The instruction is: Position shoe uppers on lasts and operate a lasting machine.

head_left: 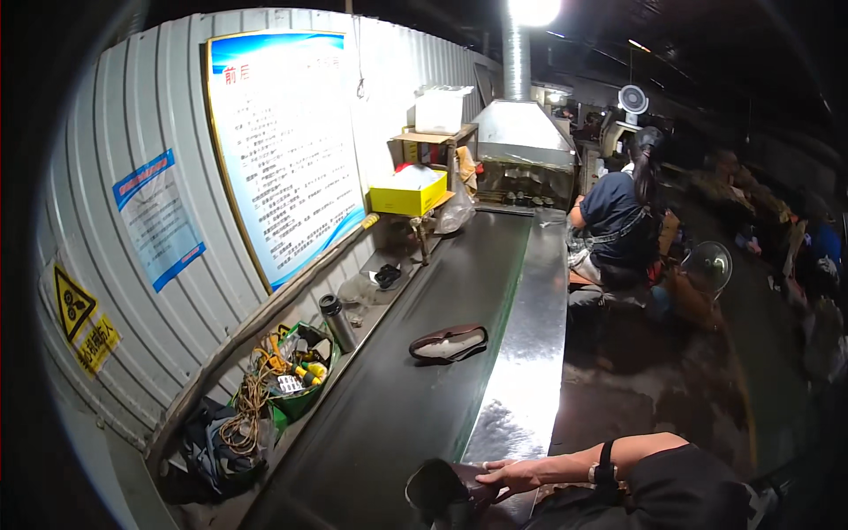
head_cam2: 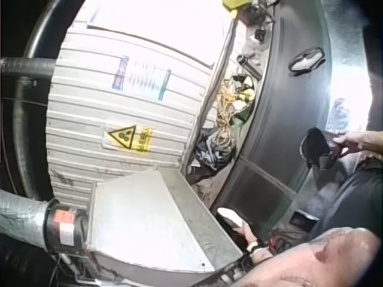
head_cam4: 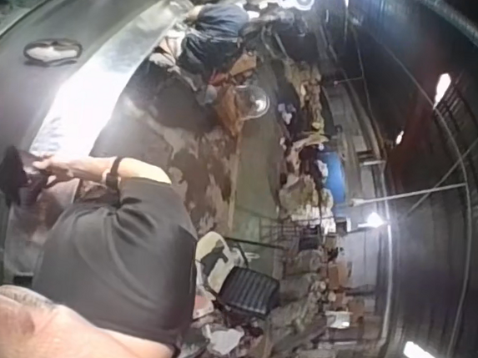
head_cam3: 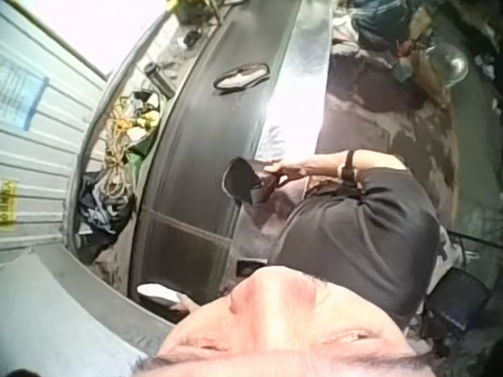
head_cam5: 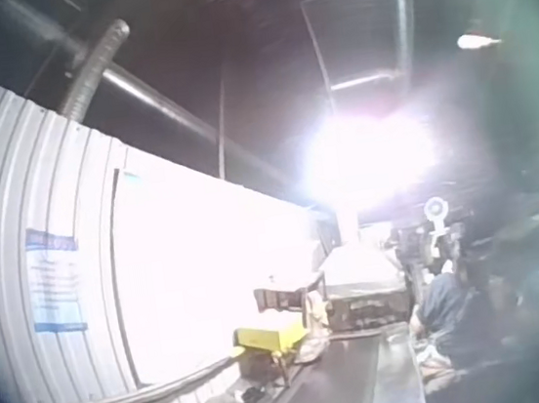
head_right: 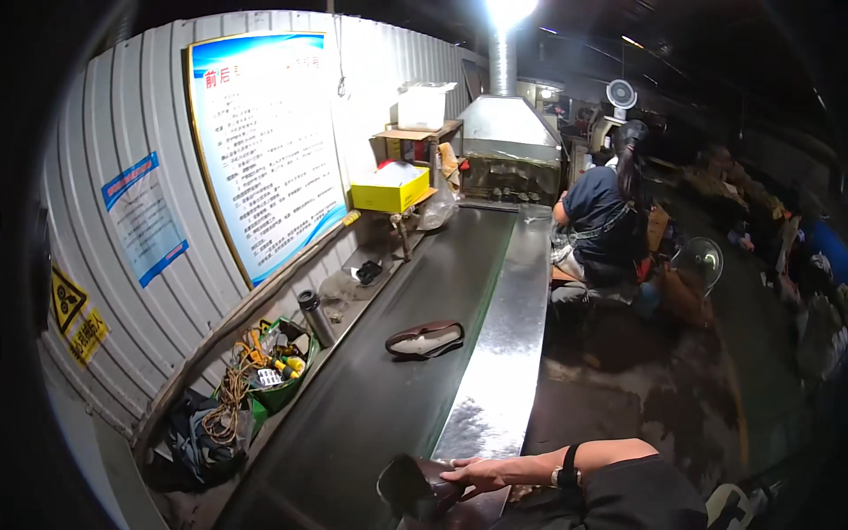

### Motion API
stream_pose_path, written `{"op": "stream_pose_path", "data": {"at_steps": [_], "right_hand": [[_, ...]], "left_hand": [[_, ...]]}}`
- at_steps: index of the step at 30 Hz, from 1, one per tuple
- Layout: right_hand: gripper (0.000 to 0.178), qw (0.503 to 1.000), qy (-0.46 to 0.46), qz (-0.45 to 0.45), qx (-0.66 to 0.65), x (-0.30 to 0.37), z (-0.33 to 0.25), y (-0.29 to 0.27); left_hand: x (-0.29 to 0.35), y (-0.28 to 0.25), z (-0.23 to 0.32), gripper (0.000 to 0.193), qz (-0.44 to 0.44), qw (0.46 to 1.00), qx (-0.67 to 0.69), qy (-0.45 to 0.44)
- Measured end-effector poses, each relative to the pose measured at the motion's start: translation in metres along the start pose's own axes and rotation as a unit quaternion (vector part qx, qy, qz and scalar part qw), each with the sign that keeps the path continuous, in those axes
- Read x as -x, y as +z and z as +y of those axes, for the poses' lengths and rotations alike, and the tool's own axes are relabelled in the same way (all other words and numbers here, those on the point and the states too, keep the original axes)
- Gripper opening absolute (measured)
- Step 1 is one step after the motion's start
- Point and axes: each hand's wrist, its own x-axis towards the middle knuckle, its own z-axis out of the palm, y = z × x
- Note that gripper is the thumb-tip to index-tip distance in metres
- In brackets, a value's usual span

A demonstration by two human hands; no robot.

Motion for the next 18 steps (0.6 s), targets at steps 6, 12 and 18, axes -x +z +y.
{"op": "stream_pose_path", "data": {"at_steps": [6, 12, 18], "right_hand": [[0.106, 0.996, -0.091, 0.004, -0.019, 0.020, 0.008, -0.034], [0.077, 0.990, -0.132, 0.031, 0.038, 0.032, 0.004, -0.051], [0.055, 0.984, -0.161, 0.047, 0.057, 0.033, -0.012, -0.051]], "left_hand": [[0.057, 0.010, 0.044, 0.093, 0.016, 0.999, 0.045, 0.014], [0.237, -0.071, 0.136, 0.047, 0.126, 0.897, 0.091, 0.415], [0.399, -0.108, 0.237, 0.036, 0.042, 0.754, 0.134, 0.642]]}}
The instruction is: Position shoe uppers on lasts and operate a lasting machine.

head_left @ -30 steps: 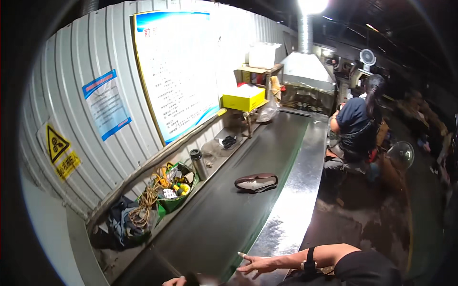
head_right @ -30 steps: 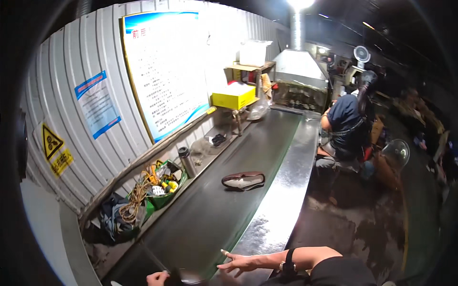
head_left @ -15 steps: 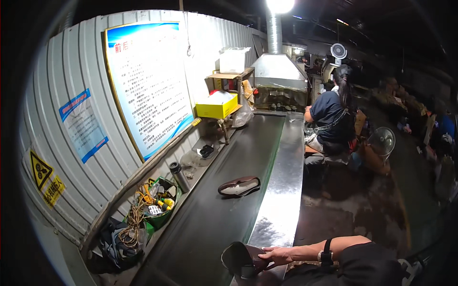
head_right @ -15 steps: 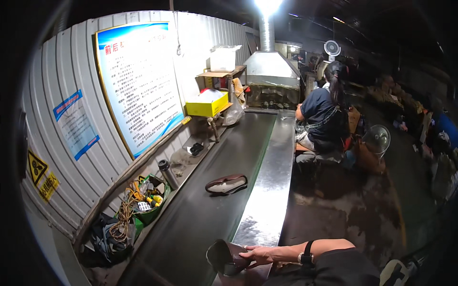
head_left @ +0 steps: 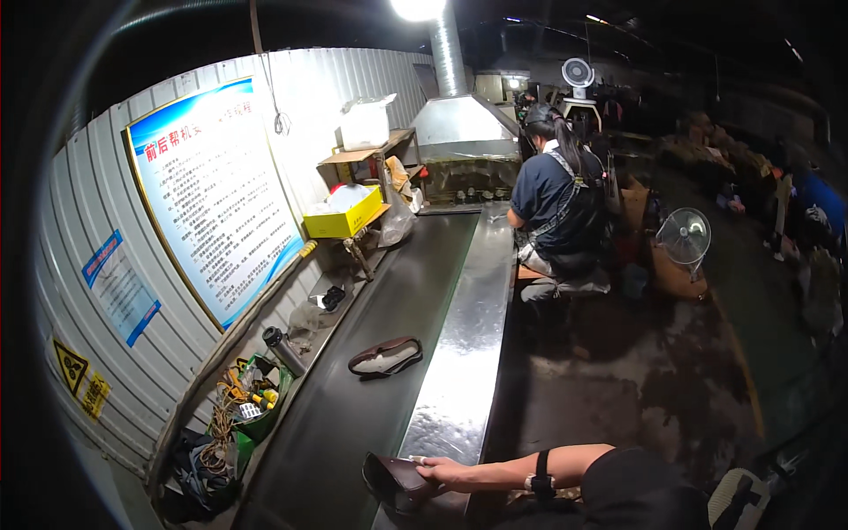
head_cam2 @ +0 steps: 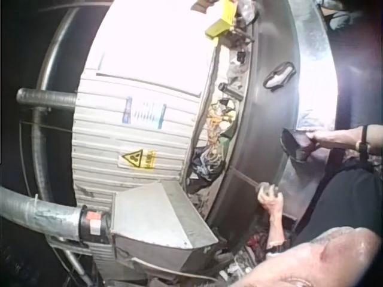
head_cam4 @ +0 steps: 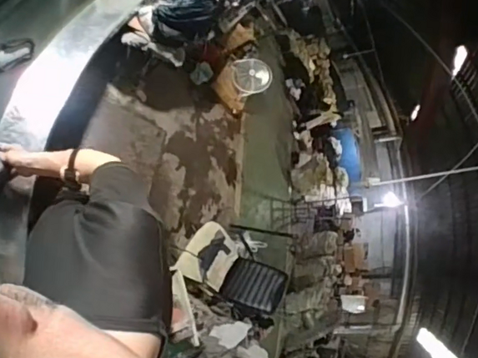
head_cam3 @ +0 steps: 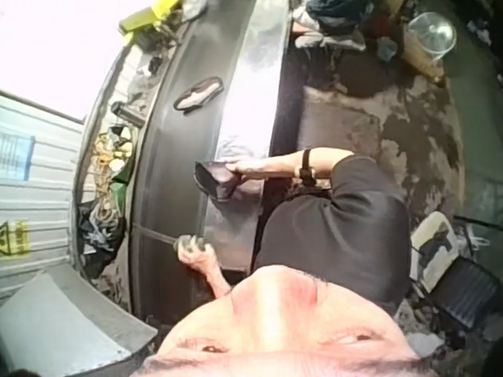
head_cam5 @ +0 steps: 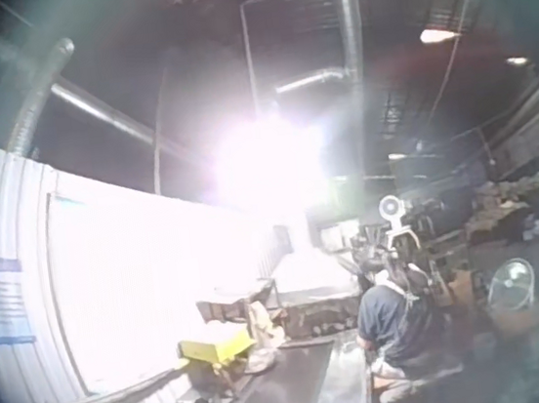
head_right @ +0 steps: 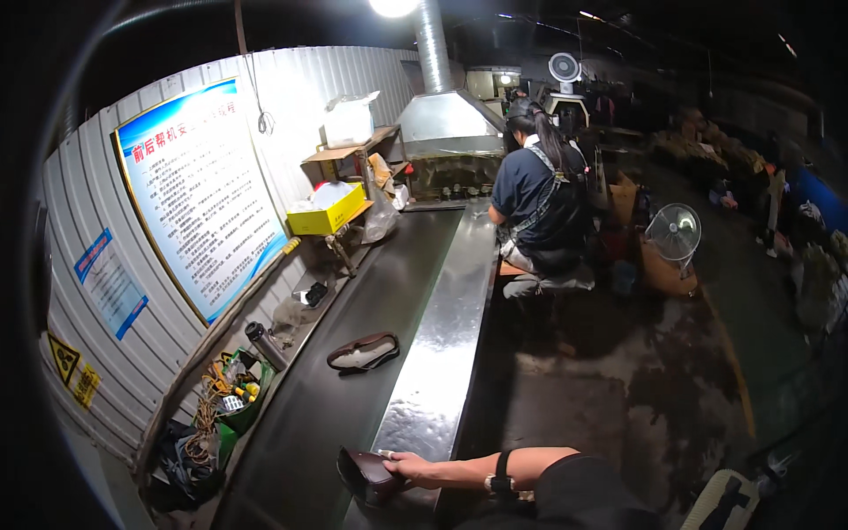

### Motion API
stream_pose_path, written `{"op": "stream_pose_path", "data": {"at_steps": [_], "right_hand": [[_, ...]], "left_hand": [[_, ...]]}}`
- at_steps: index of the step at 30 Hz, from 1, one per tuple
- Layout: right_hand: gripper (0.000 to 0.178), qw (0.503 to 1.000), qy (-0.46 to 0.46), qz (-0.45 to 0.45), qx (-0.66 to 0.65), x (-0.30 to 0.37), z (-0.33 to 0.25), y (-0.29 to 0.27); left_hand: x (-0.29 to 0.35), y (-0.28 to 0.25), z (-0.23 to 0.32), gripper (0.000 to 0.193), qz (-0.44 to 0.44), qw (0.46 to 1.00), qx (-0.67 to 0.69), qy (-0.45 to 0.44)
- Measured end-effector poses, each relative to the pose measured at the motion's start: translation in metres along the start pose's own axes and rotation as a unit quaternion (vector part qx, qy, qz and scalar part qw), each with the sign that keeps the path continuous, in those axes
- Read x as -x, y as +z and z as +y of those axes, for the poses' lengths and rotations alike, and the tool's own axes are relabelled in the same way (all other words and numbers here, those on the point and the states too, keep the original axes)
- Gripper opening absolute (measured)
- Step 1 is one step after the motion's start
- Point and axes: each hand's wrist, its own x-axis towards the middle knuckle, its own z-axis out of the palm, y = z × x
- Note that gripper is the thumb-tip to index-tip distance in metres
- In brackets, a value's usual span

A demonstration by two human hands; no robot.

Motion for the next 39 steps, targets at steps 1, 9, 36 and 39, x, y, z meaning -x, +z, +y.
{"op": "stream_pose_path", "data": {"at_steps": [1, 9, 36, 39], "right_hand": [[0.053, 1.000, 0.007, 0.001, -0.006, -0.001, 0.000, 0.002], [0.028, 0.981, -0.192, 0.005, -0.011, 0.012, -0.024, 0.008], [0.037, 0.899, -0.333, -0.272, -0.083, 0.098, -0.054, 0.046], [0.038, 0.904, -0.324, -0.268, -0.071, 0.098, -0.051, 0.051]], "left_hand": [[-0.001, 0.006, 0.023, 0.037, -0.015, 1.000, 0.004, 0.009], [0.004, 0.087, 0.127, 0.041, -0.069, 0.988, 0.089, 0.105], [-0.090, -0.074, 0.180, 0.043, -0.030, 0.525, 0.780, -0.339], [-0.087, -0.069, 0.175, 0.041, -0.031, 0.576, 0.734, -0.359]]}}
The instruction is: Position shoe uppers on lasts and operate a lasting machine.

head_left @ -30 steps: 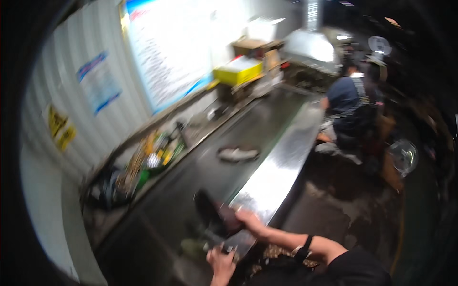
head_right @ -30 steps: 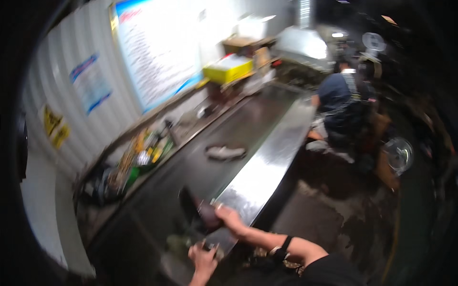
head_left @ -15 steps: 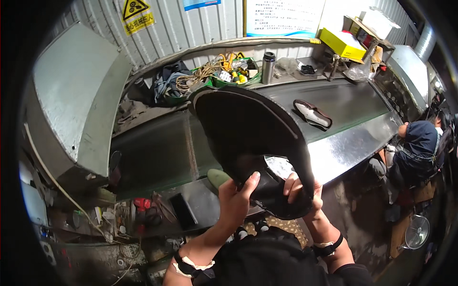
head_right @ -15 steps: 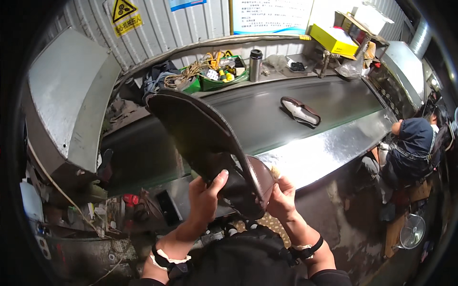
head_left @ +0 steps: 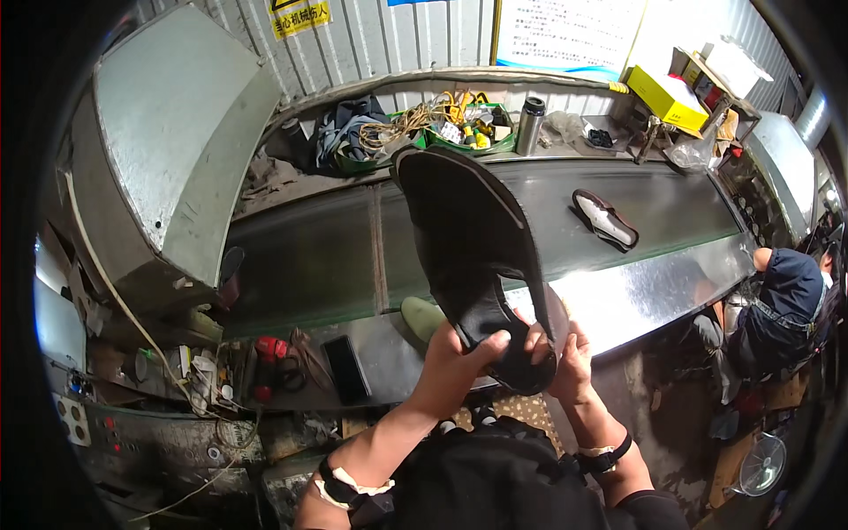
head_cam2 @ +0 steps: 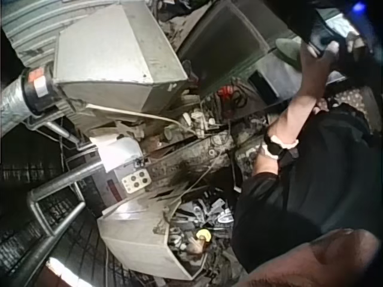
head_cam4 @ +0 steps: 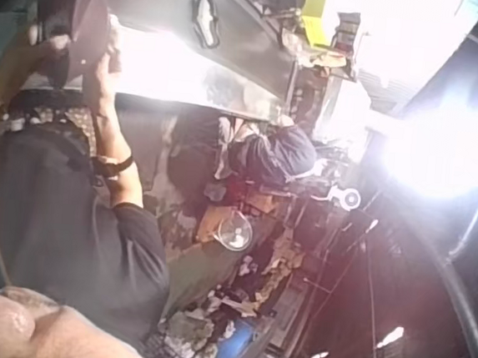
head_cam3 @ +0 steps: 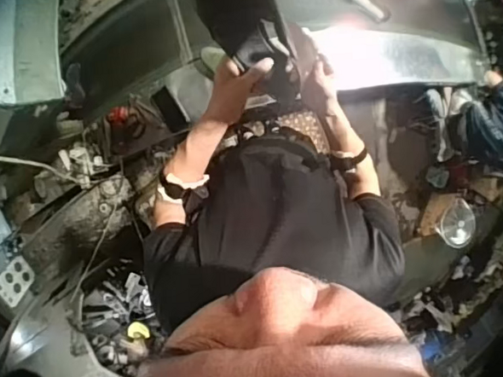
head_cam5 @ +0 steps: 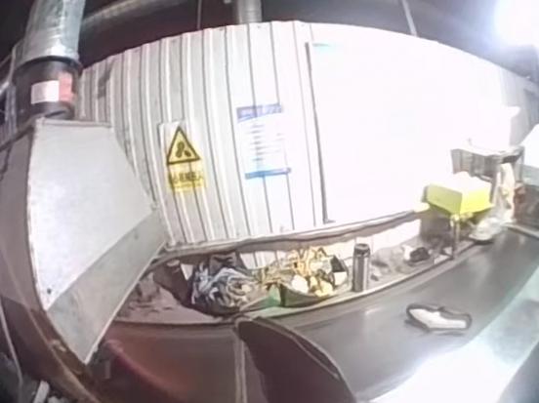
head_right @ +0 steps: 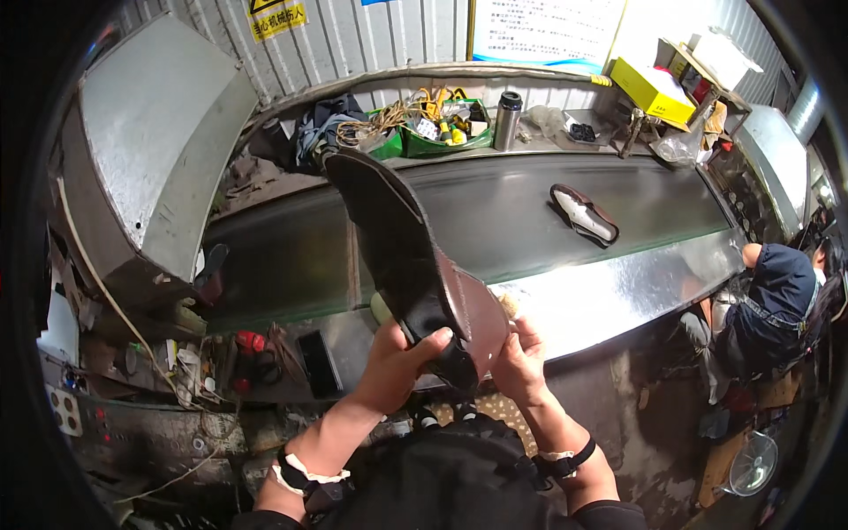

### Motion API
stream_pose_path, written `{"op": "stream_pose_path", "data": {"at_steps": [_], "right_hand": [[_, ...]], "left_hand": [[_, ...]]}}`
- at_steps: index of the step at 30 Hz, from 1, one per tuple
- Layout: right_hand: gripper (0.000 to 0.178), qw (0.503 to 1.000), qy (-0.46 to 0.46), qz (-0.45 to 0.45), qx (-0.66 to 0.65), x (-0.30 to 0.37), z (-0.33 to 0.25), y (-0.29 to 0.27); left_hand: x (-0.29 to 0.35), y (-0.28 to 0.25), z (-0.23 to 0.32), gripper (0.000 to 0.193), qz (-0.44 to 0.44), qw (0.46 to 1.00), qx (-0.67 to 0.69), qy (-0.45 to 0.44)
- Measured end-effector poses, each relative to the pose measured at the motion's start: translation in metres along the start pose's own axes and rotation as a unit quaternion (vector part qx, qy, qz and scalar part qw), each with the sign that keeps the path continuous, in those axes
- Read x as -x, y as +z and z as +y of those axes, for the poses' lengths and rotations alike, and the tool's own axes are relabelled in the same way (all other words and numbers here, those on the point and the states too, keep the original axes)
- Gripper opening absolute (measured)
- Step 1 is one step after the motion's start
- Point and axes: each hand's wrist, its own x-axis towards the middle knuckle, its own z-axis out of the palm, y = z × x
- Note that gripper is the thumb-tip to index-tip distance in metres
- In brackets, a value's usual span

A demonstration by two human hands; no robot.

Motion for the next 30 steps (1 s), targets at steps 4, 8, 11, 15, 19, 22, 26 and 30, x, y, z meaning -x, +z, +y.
{"op": "stream_pose_path", "data": {"at_steps": [4, 8, 11, 15, 19, 22, 26, 30], "right_hand": [[0.037, 0.999, 0.040, 0.025, 0.004, 0.002, 0.001, 0.009], [0.036, 0.981, 0.107, -0.057, 0.149, 0.002, -0.012, 0.001], [0.048, 0.826, 0.048, -0.266, 0.494, 0.001, -0.013, -0.019], [0.040, 0.648, -0.088, -0.426, 0.625, 0.028, 0.016, -0.047], [0.029, 0.604, -0.100, -0.431, 0.663, 0.045, 0.051, -0.069], [0.036, 0.642, -0.085, -0.373, 0.665, 0.042, 0.081, -0.080], [0.091, 0.817, -0.066, -0.221, 0.529, 0.023, 0.134, -0.094], [0.110, 0.846, 0.029, -0.190, 0.497, 0.026, 0.153, -0.101]], "left_hand": [[-0.012, -0.020, -0.025, 0.040, -0.016, 1.000, -0.007, -0.014], [-0.021, -0.080, -0.055, 0.045, 0.022, 0.989, -0.007, -0.147], [-0.018, -0.138, -0.064, 0.060, 0.095, 0.936, 0.328, -0.086], [-0.034, -0.183, -0.088, 0.045, 0.167, 0.958, 0.185, -0.143], [-0.068, -0.208, -0.118, 0.034, 0.258, 0.954, 0.031, -0.148], [-0.101, -0.221, -0.130, 0.030, 0.355, 0.918, -0.161, -0.074], [-0.133, -0.229, -0.134, 0.033, 0.450, 0.810, -0.373, -0.049], [-0.132, -0.221, -0.143, 0.039, 0.477, 0.741, -0.469, -0.053]]}}
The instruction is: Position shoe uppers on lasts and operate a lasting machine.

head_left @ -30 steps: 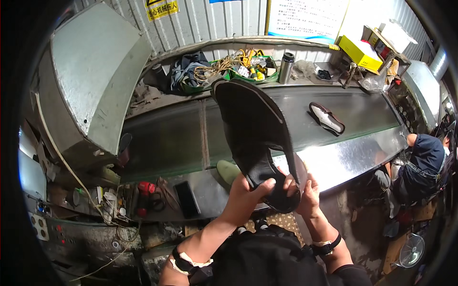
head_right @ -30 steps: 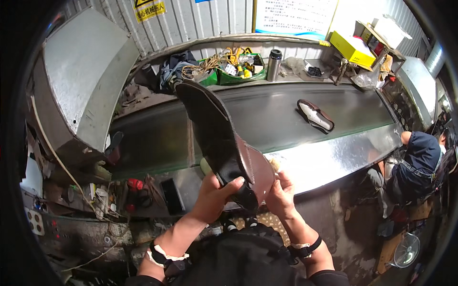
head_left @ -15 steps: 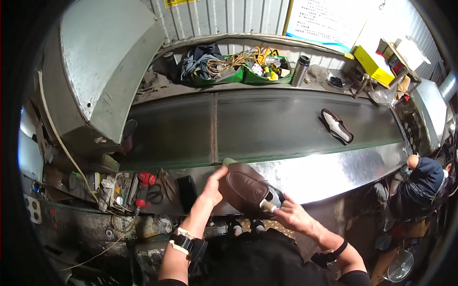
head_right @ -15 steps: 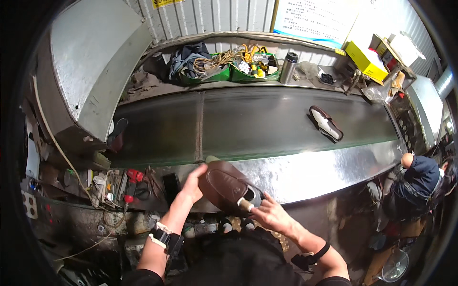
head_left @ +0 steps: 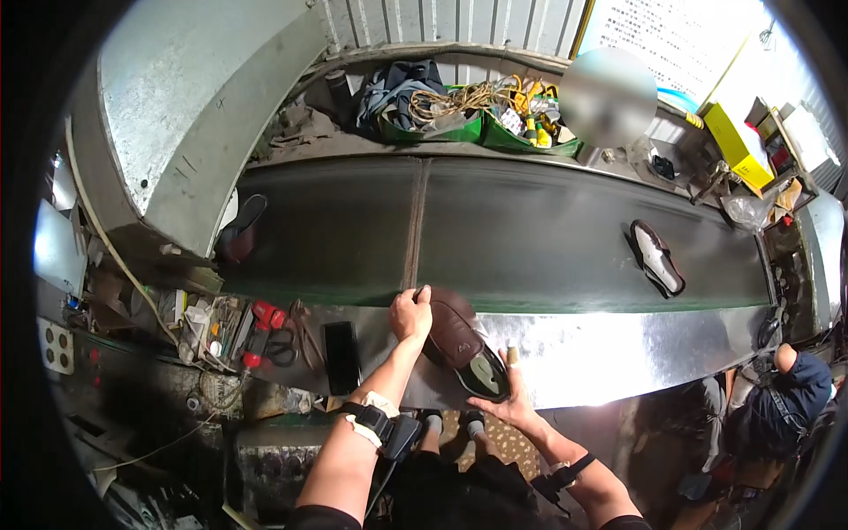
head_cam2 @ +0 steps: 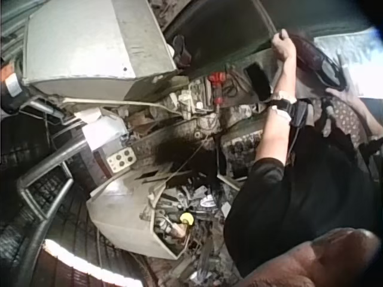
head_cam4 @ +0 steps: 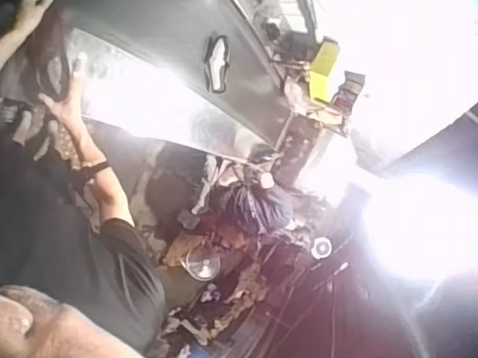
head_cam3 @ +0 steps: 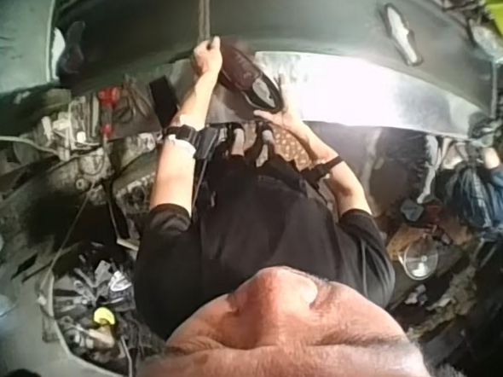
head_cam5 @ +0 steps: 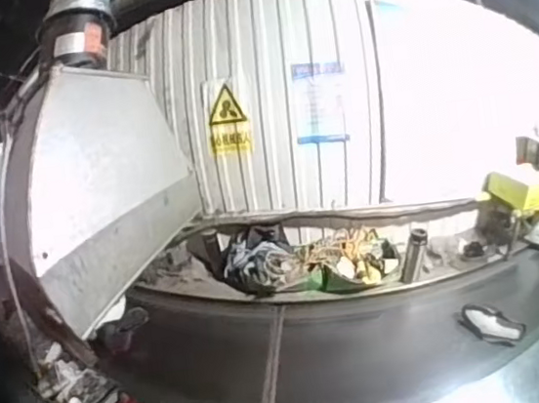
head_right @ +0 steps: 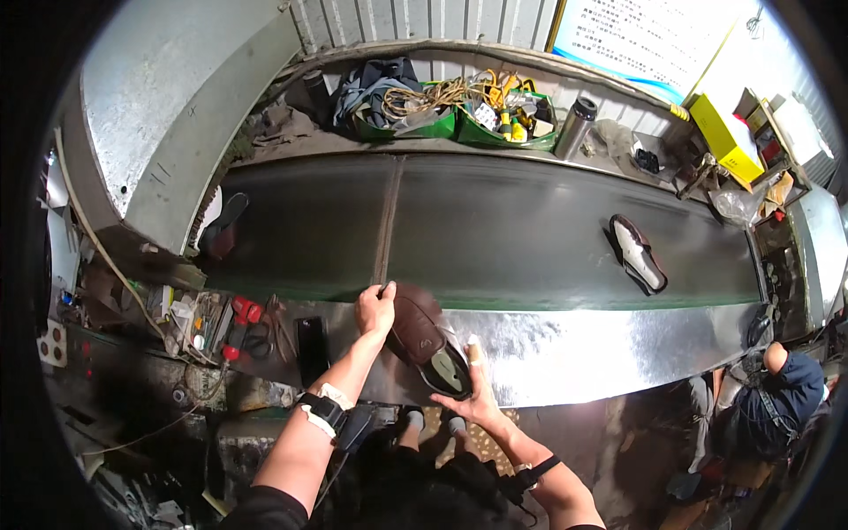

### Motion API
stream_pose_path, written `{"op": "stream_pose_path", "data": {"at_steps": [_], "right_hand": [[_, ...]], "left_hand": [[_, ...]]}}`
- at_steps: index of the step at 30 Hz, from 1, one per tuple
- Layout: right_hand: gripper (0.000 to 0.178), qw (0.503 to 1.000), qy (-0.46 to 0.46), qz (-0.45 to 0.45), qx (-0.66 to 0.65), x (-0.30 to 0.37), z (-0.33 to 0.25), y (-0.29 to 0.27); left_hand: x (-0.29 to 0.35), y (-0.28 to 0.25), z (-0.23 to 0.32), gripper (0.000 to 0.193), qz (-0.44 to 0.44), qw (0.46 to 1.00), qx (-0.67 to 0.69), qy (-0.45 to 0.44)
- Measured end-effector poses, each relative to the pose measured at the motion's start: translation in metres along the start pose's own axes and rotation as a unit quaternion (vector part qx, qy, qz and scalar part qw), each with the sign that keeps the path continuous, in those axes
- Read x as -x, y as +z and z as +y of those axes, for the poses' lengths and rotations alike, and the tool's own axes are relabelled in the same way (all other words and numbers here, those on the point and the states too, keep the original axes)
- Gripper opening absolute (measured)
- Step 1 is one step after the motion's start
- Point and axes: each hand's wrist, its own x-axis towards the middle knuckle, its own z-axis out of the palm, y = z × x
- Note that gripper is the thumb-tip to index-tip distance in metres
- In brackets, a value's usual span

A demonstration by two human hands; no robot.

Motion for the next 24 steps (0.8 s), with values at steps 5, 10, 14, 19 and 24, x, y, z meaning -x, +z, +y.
{"op": "stream_pose_path", "data": {"at_steps": [5, 10, 14, 19, 24], "right_hand": [[0.100, 0.996, 0.032, -0.087, 0.005, 0.046, -0.019, -0.051], [0.097, 0.986, 0.069, -0.154, -0.013, 0.083, -0.016, -0.083], [0.099, 0.990, 0.033, -0.134, -0.008, 0.092, 0.001, -0.075], [0.099, 0.987, 0.022, -0.159, -0.010, 0.092, 0.008, -0.069], [0.118, 0.956, 0.018, -0.220, -0.194, 0.076, -0.029, -0.076]], "left_hand": [[0.055, -0.006, -0.018, 0.042, -0.135, 0.978, 0.110, -0.112], [0.115, 0.019, 0.005, 0.069, -0.072, 0.994, -0.015, -0.086], [0.128, 0.031, 0.020, 0.059, -0.054, 0.993, -0.088, -0.051], [0.115, 0.018, 0.009, 0.046, -0.063, 0.995, 0.002, -0.076], [0.126, -0.023, -0.001, 0.038, -0.016, 0.989, 0.126, -0.076]]}}
